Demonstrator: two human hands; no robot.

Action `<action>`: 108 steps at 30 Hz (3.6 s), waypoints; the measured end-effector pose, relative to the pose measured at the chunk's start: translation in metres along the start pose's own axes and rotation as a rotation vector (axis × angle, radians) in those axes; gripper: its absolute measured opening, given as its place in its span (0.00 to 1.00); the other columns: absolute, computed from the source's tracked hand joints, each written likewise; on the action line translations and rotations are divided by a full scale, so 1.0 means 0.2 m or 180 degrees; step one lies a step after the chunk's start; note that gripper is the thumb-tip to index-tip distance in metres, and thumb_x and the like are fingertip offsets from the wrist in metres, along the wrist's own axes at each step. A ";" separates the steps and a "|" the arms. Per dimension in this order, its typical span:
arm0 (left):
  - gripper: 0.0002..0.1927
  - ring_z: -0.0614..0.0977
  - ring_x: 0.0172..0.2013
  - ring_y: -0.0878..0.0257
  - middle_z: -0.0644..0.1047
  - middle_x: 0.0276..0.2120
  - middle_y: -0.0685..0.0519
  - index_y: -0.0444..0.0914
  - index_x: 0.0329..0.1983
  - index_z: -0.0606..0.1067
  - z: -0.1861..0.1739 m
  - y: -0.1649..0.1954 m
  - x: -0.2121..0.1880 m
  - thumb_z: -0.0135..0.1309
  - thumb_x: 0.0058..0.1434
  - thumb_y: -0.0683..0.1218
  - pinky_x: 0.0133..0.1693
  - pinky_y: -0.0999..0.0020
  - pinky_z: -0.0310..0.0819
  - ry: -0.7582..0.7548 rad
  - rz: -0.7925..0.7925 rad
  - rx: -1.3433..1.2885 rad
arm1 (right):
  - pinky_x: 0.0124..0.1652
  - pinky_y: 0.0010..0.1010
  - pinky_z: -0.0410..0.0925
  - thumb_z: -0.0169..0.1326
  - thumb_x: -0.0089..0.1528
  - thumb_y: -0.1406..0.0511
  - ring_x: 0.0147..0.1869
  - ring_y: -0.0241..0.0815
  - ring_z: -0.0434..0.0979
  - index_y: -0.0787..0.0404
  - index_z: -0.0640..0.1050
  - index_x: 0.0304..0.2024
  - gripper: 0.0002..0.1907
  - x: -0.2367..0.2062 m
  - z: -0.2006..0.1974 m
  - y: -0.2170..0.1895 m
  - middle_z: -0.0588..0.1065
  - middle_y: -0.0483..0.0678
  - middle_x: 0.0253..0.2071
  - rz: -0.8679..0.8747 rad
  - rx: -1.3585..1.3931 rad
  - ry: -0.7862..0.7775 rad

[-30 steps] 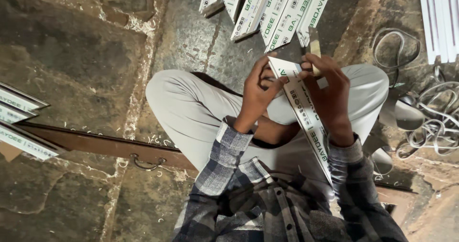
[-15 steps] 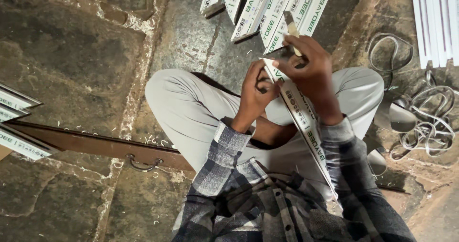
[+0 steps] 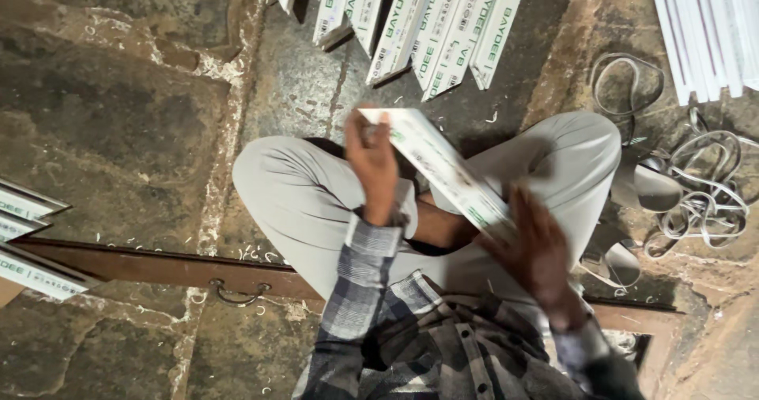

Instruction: The person sits cross-legged on the floor and works through a pile of white PVC corner trim profiles, using a small blade to trim and clean the edges of each piece one at a time, then places the finished piece onto stacks arranged on the floor beside them.

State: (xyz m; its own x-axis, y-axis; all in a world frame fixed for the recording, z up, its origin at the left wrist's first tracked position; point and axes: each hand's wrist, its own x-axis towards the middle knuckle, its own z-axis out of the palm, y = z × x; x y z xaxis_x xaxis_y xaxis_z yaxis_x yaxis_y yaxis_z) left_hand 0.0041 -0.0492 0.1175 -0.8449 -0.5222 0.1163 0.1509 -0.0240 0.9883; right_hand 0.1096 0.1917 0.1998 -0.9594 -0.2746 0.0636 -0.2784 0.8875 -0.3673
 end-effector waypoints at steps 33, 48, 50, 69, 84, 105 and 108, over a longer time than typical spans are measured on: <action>0.23 0.81 0.44 0.41 0.78 0.44 0.41 0.36 0.52 0.74 0.22 -0.36 0.82 0.62 0.62 0.55 0.45 0.45 0.75 -0.1764 0.0986 0.3478 | 0.50 0.31 0.71 0.64 0.64 0.64 0.52 0.41 0.78 0.72 0.70 0.65 0.30 1.23 0.74 0.18 0.81 0.59 0.53 0.1636 0.2727 0.1040; 0.30 0.83 0.40 0.52 0.79 0.41 0.43 0.25 0.64 0.67 0.30 -0.44 0.67 0.56 0.60 0.41 0.33 0.60 0.80 -0.2213 0.1079 0.4590 | 0.61 0.50 0.60 0.57 0.70 0.54 0.65 0.59 0.64 0.72 0.70 0.66 0.32 1.64 0.84 0.23 0.74 0.57 0.62 0.1005 0.0268 0.1238; 0.29 0.84 0.41 0.51 0.79 0.40 0.43 0.25 0.63 0.67 0.30 -0.46 0.67 0.55 0.58 0.41 0.34 0.61 0.80 -0.2131 0.1228 0.4479 | 0.62 0.50 0.60 0.56 0.71 0.54 0.66 0.59 0.64 0.72 0.69 0.66 0.31 1.68 0.83 0.23 0.74 0.57 0.62 0.0950 0.0183 0.1389; 0.21 0.83 0.31 0.43 0.81 0.28 0.40 0.36 0.29 0.81 0.45 -0.21 0.20 0.54 0.66 0.57 0.33 0.47 0.76 -0.2906 0.0166 0.4038 | 0.58 0.48 0.65 0.65 0.63 0.60 0.62 0.65 0.71 0.71 0.73 0.60 0.29 1.15 0.58 0.75 0.74 0.67 0.57 0.0948 0.1208 0.1077; 0.15 0.86 0.33 0.52 0.80 0.38 0.43 0.35 0.49 0.68 0.50 -0.61 -0.02 0.50 0.70 0.51 0.32 0.57 0.83 -0.0260 -0.2791 -0.1240 | 0.42 0.34 0.76 0.64 0.56 0.77 0.48 0.48 0.84 0.75 0.65 0.65 0.36 1.27 0.68 0.62 0.71 0.64 0.61 0.1675 0.2455 0.1316; 0.10 0.66 0.16 0.67 0.68 0.19 0.56 0.33 0.37 0.74 0.68 -0.58 -0.05 0.49 0.72 0.45 0.18 0.70 0.59 -0.0703 -0.2410 -0.0827 | 0.56 0.43 0.69 0.58 0.53 0.77 0.60 0.65 0.75 0.74 0.72 0.60 0.30 1.06 0.66 0.64 0.73 0.67 0.58 0.1846 0.1754 0.1491; 0.11 0.66 0.16 0.68 0.70 0.19 0.56 0.33 0.38 0.76 0.69 -0.59 -0.03 0.50 0.71 0.46 0.18 0.71 0.59 -0.0724 -0.2439 -0.0573 | 0.56 0.42 0.69 0.56 0.54 0.78 0.60 0.65 0.75 0.74 0.73 0.61 0.29 1.08 0.65 0.64 0.74 0.67 0.58 0.1752 0.1562 0.1520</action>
State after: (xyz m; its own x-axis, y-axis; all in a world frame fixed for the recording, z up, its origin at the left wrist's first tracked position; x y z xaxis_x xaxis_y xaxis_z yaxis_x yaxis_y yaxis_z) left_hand -0.0794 0.0742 0.0146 -0.8275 -0.1201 -0.5484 -0.4468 -0.4505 0.7729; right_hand -0.1279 0.1985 0.0452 -0.8985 0.4272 0.1010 0.1747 0.5589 -0.8106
